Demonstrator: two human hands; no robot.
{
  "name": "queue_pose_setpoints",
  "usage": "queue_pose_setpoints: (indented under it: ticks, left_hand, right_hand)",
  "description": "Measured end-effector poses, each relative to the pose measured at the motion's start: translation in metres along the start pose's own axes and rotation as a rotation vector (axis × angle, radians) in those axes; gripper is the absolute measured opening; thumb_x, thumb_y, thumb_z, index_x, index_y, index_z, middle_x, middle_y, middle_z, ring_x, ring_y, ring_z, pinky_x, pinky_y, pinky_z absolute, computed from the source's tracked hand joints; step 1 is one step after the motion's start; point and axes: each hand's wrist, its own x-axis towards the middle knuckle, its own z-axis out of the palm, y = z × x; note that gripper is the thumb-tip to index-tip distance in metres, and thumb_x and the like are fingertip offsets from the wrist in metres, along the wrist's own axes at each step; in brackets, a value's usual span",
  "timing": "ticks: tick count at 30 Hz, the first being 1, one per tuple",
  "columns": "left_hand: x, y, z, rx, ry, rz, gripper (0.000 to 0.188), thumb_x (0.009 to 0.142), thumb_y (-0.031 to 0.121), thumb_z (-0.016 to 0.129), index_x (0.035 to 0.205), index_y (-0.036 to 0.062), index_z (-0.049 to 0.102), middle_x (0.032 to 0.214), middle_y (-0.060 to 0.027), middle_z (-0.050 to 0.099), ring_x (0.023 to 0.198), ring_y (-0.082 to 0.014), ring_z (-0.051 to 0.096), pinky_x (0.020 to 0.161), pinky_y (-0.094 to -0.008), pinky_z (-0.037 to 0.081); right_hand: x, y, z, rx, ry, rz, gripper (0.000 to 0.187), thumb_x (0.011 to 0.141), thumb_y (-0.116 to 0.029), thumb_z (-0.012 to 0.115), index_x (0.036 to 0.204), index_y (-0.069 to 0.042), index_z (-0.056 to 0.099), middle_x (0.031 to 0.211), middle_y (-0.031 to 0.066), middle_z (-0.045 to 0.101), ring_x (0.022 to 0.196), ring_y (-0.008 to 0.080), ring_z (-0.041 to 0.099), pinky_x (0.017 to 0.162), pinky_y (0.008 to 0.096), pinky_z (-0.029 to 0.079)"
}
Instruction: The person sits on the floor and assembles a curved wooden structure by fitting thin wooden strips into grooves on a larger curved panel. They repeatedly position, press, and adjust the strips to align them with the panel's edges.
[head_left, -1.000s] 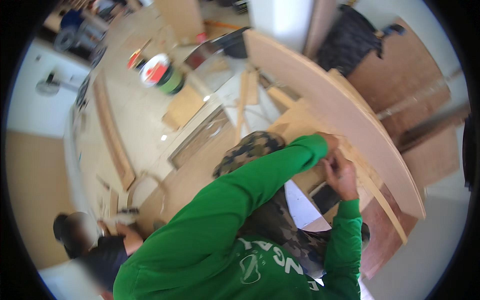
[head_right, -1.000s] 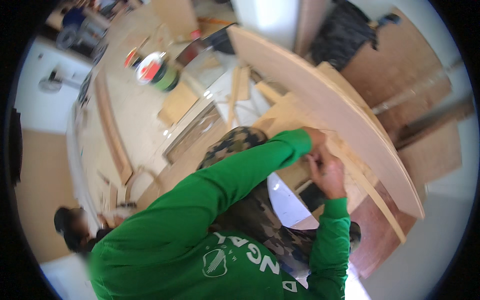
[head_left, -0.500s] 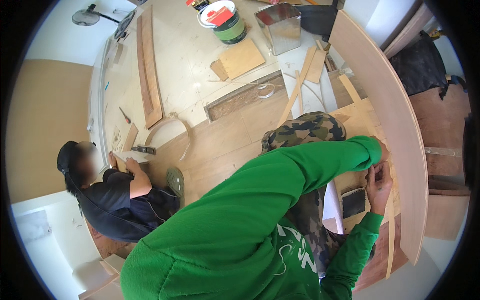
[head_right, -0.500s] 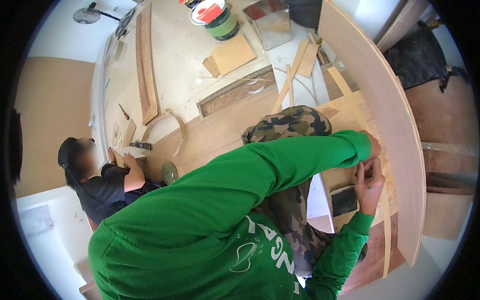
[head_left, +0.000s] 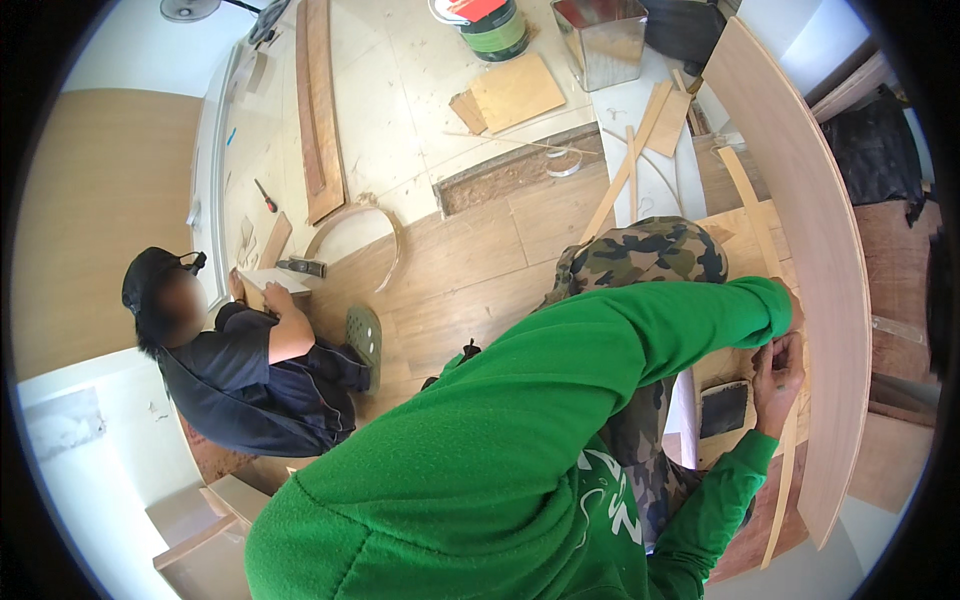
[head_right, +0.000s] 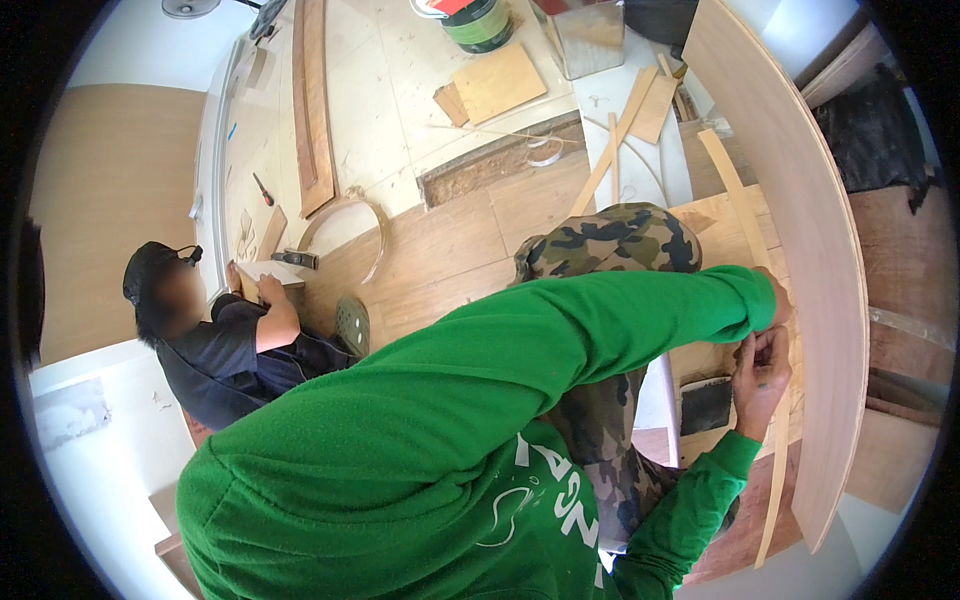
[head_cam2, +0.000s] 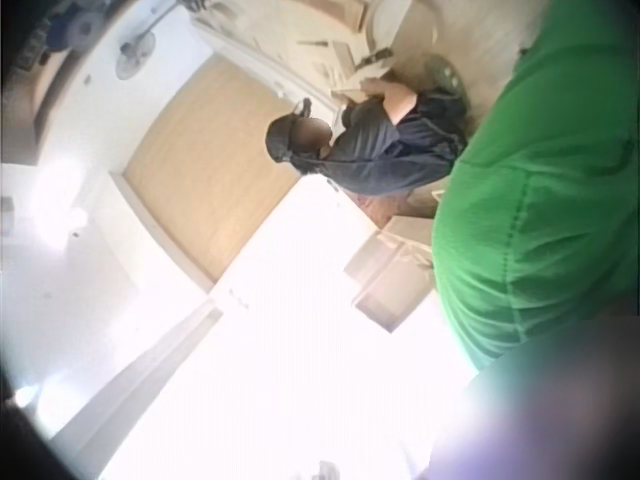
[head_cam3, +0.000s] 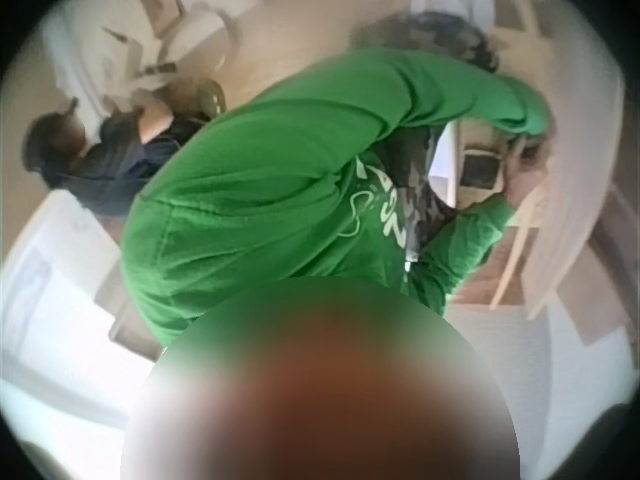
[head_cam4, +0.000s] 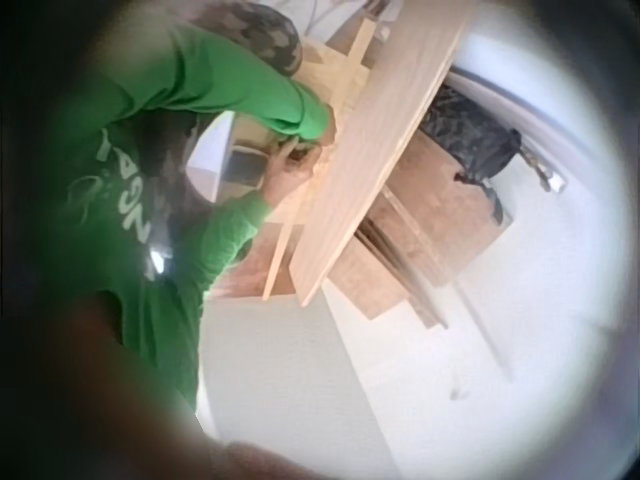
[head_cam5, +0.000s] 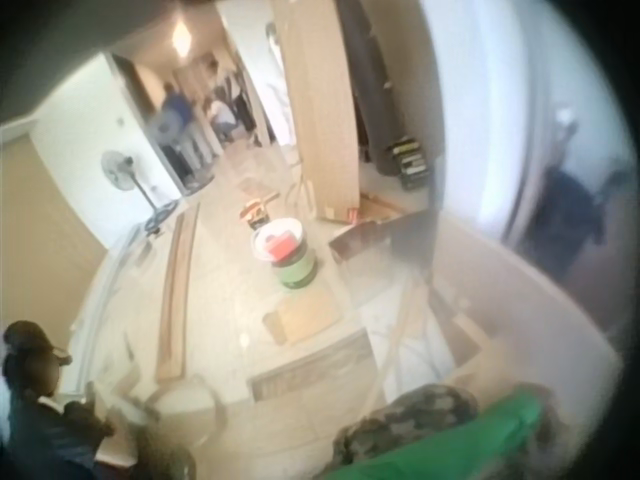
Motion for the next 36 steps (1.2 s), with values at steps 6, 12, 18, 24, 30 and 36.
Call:
queue_pose_setpoints:
  ticks: [6,12,18,24,30,36]
  left_hand:
    - [0.009,0.0,0.005,0.003,0.013,-0.016,0.033,0.092,0.022,0.071,0.119,0.0086,0.085,0.122,-0.0173,0.081,0.112,-0.0345,0.079,0.09,-0.0511,0.065]
    - [0.01,-0.001,0.006,-0.014,0.01,-0.001,0.033,0.091,0.02,0.072,0.12,0.0084,0.084,0.122,-0.0172,0.081,0.11,-0.0353,0.08,0.089,-0.051,0.065]
    - [0.012,-0.001,0.007,-0.011,0.013,-0.018,0.034,0.092,0.02,0.072,0.121,0.009,0.084,0.121,-0.017,0.082,0.111,-0.0354,0.079,0.089,-0.05,0.065]
    - [0.01,0.0,0.007,-0.005,0.017,-0.011,0.034,0.092,0.02,0.071,0.121,0.0087,0.084,0.122,-0.0171,0.082,0.111,-0.035,0.08,0.089,-0.0499,0.065]
    - [0.016,-0.003,0.01,0.013,0.0,0.016,0.033,0.092,0.021,0.071,0.12,0.01,0.085,0.123,-0.0167,0.081,0.113,-0.034,0.079,0.088,-0.0507,0.065]
    - [0.021,-0.002,0.013,0.004,0.005,-0.014,0.034,0.093,0.023,0.071,0.123,0.011,0.084,0.125,-0.0152,0.081,0.114,-0.0335,0.079,0.09,-0.0501,0.065]
  right_hand:
    - [0.0,0.0,0.001,-0.003,0.001,0.002,0.023,0.108,-0.001,0.067,0.092,-0.002,0.05,0.074,0.0024,0.053,0.065,0.0093,0.054,0.061,0.0268,0.044]
    - [0.0,-0.002,0.001,0.006,-0.003,0.005,0.024,0.108,0.0,0.066,0.091,-0.002,0.049,0.075,0.0012,0.052,0.066,0.0084,0.055,0.062,0.0252,0.045]
    - [0.0,-0.003,0.0,0.018,-0.012,0.037,0.024,0.108,0.002,0.065,0.091,-0.002,0.049,0.077,0.0011,0.051,0.068,0.008,0.054,0.063,0.0252,0.045]
    - [0.0,0.0,0.001,0.024,-0.017,0.031,0.024,0.109,0.001,0.064,0.091,-0.003,0.048,0.077,0.0014,0.05,0.069,0.0082,0.055,0.064,0.0252,0.046]
    - [0.0,0.001,0.001,0.019,-0.014,0.03,0.023,0.109,0.001,0.064,0.092,-0.003,0.049,0.077,0.0013,0.05,0.069,0.0079,0.055,0.063,0.0248,0.046]
    - [0.0,0.003,0.0,0.013,-0.024,0.017,0.023,0.109,0.001,0.064,0.093,-0.003,0.049,0.077,0.0011,0.051,0.068,0.0077,0.055,0.063,0.0249,0.046]
